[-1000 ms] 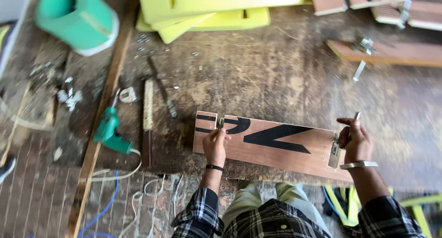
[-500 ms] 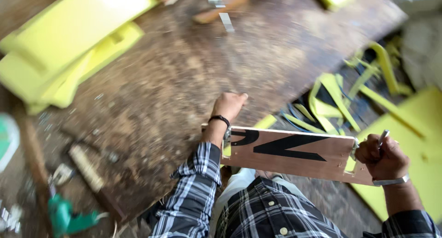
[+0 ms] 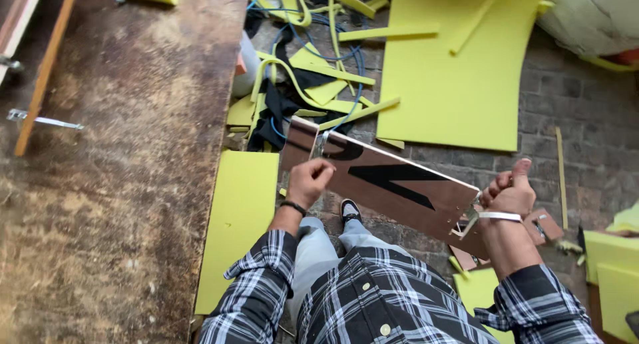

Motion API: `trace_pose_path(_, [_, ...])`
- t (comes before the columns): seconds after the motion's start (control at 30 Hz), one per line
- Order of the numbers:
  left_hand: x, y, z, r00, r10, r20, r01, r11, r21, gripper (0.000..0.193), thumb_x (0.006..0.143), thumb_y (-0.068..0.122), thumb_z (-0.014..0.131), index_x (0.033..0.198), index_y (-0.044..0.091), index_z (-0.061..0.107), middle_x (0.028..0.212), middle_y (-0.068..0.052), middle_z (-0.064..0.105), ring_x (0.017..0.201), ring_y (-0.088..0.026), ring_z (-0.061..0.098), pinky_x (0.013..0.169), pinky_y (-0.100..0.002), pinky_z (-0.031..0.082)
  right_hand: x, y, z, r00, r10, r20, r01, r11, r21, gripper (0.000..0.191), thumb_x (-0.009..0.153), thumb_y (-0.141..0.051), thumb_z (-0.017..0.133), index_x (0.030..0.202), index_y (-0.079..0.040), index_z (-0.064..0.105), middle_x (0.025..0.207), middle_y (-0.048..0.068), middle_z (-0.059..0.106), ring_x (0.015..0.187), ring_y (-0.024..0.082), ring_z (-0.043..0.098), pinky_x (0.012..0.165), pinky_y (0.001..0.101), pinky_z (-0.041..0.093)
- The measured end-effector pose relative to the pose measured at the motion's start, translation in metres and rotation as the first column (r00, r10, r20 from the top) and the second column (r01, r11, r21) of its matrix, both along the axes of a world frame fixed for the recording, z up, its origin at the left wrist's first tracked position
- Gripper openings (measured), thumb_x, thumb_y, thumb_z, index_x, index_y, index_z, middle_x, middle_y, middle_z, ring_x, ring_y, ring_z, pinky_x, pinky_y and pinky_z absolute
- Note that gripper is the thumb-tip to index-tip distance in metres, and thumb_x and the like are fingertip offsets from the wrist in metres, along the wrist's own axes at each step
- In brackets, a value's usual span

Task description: The person attaches metal hinges to a rectangular plywood board using a corded drill and a hammer. They position the hinges, drill pilot holes, and secure the hardware with screws, occasionally tapping with a hammer. The work occurs on a cluttered wooden workbench with foam pieces and tools nearby.

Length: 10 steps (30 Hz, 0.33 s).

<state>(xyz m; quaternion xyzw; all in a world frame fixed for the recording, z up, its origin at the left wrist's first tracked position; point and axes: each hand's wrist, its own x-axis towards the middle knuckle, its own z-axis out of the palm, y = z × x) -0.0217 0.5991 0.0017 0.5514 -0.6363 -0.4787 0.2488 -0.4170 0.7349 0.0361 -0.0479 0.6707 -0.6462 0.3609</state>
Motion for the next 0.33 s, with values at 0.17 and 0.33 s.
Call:
trace_pose_path(0.17, [-0.036, 0.016, -0.046, 0.699, -0.600, 0.389, 0.540, 0.800, 0.262, 0.041, 0.081, 0.030, 0.073, 0.121, 0.021, 0.073, 0.118, -0.011, 0.072, 0.113, -0.032, 0.067, 0.098, -0.043, 0.053, -0.031, 0.090, -0.024, 0.963, 0.181, 0.199, -0.125, 0.956, -0.266, 0.068, 0.107, -0.066, 0.051, 0.064, -0.016, 0.035, 0.056, -0.004, 0.028, 0.048, 0.011, 0.028, 0.044, 0.0299, 0.020])
trace_pose_path(0.33, [-0.051, 0.022, -0.075, 0.762, -0.431, 0.484, 0.397, 0.901, 0.176, 0.060, 0.079, 0.034, 0.076, 0.136, 0.019, 0.063, 0.132, -0.010, 0.068, 0.122, -0.031, 0.063, 0.104, -0.044, 0.050, -0.024, 0.108, -0.032, 0.835, 0.528, -0.154, -0.548, 0.821, -0.158, 0.065, 0.101, -0.058, 0.054, 0.061, -0.010, 0.037, 0.055, 0.002, 0.036, 0.047, 0.013, 0.029, 0.044, 0.0300, 0.020])
